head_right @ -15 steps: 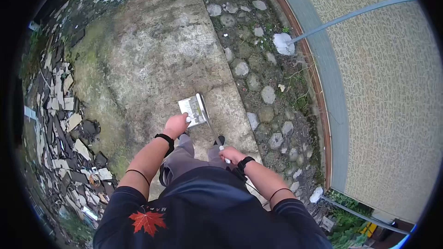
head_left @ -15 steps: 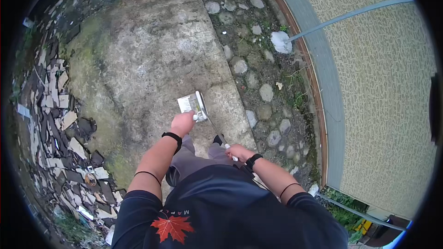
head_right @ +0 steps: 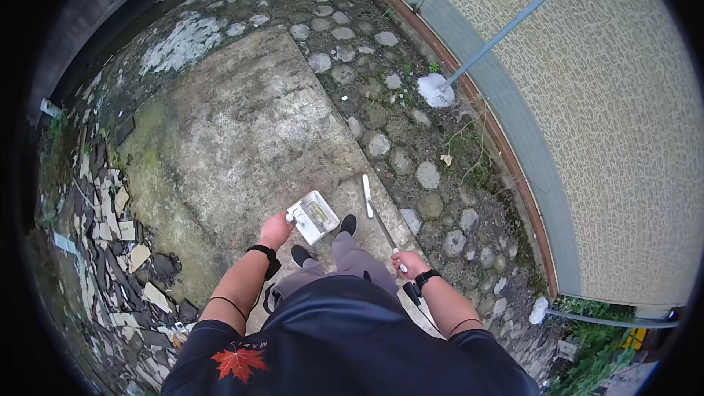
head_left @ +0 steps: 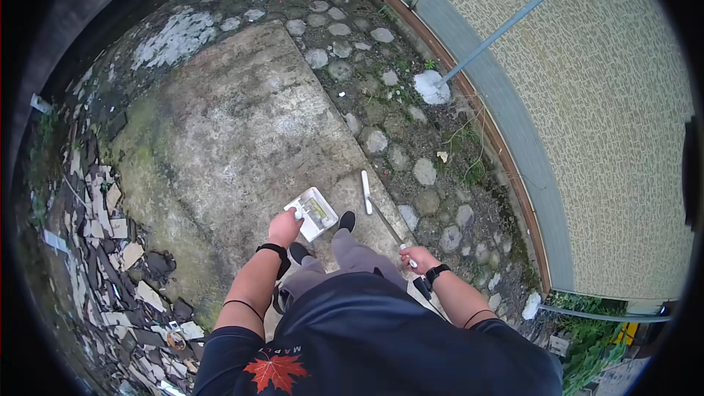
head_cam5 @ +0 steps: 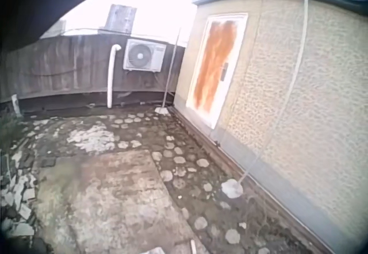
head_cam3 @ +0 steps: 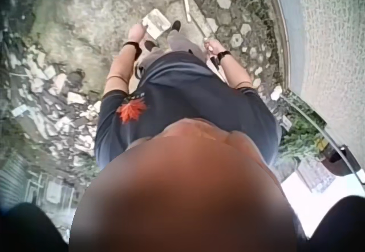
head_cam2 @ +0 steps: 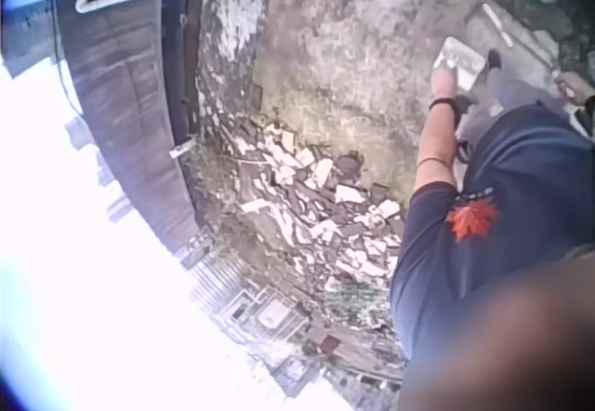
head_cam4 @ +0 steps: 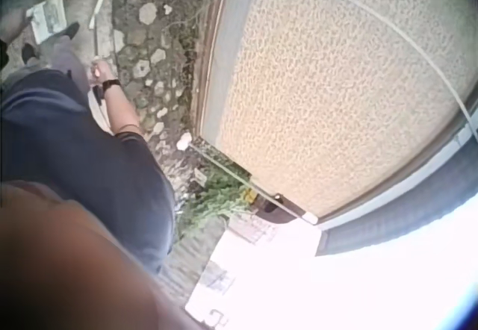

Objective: Scraping and gathering debris on a concrete floor using a manual scraper.

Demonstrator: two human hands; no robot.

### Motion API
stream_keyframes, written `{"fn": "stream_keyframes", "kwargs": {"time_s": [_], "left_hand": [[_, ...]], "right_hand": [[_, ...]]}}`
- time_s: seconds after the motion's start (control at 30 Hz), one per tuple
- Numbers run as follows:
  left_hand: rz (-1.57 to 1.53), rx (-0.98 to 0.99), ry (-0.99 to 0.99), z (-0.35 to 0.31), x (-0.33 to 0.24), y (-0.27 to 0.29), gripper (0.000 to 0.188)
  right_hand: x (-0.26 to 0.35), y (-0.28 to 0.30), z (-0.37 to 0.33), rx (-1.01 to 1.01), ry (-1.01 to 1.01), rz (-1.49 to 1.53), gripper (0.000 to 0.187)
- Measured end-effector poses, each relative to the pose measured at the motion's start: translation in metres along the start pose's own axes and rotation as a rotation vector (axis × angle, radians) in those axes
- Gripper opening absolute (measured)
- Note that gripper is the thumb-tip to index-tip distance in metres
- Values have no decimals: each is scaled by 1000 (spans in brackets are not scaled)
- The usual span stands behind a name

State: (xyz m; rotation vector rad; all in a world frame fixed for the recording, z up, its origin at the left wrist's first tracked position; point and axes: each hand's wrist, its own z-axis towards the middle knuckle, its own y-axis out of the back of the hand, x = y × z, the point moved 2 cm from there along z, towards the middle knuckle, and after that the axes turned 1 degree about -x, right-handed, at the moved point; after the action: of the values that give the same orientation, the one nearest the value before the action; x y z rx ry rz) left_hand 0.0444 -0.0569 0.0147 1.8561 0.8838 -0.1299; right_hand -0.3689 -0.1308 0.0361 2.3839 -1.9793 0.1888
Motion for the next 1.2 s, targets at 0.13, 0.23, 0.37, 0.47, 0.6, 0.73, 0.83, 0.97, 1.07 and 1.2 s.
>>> {"fn": "stream_keyframes", "kwargs": {"time_s": [0.13,0.23,0.37,0.47,0.6,0.73,0.83,0.97,1.07,1.2], "left_hand": [[55,-2,62,24,-16,23,28],[47,-66,72,47,-34,37,28],[55,-96,144,84,-42,44,29],[75,-191,133,111,-45,49,30],[-5,-143,127,148,-45,59,30],[94,-103,147,187,-30,75,30],[41,-174,95,212,-6,101,31],[34,-122,96,225,33,131,30],[33,-137,40,222,59,144,30],[-14,-111,79,213,79,151,33]], "right_hand": [[34,13,25,-110,140,-129,13],[66,25,43,-89,231,-124,17],[101,36,79,-135,192,-93,16],[116,28,116,-100,245,-199,10],[129,-31,130,-113,262,-808,9],[150,-105,104,-88,244,-924,13],[161,-157,79,68,445,-1357,15],[175,-210,61,52,322,-993,13],[197,-223,53,100,194,-647,14],[216,-215,27,146,36,-204,11]]}}
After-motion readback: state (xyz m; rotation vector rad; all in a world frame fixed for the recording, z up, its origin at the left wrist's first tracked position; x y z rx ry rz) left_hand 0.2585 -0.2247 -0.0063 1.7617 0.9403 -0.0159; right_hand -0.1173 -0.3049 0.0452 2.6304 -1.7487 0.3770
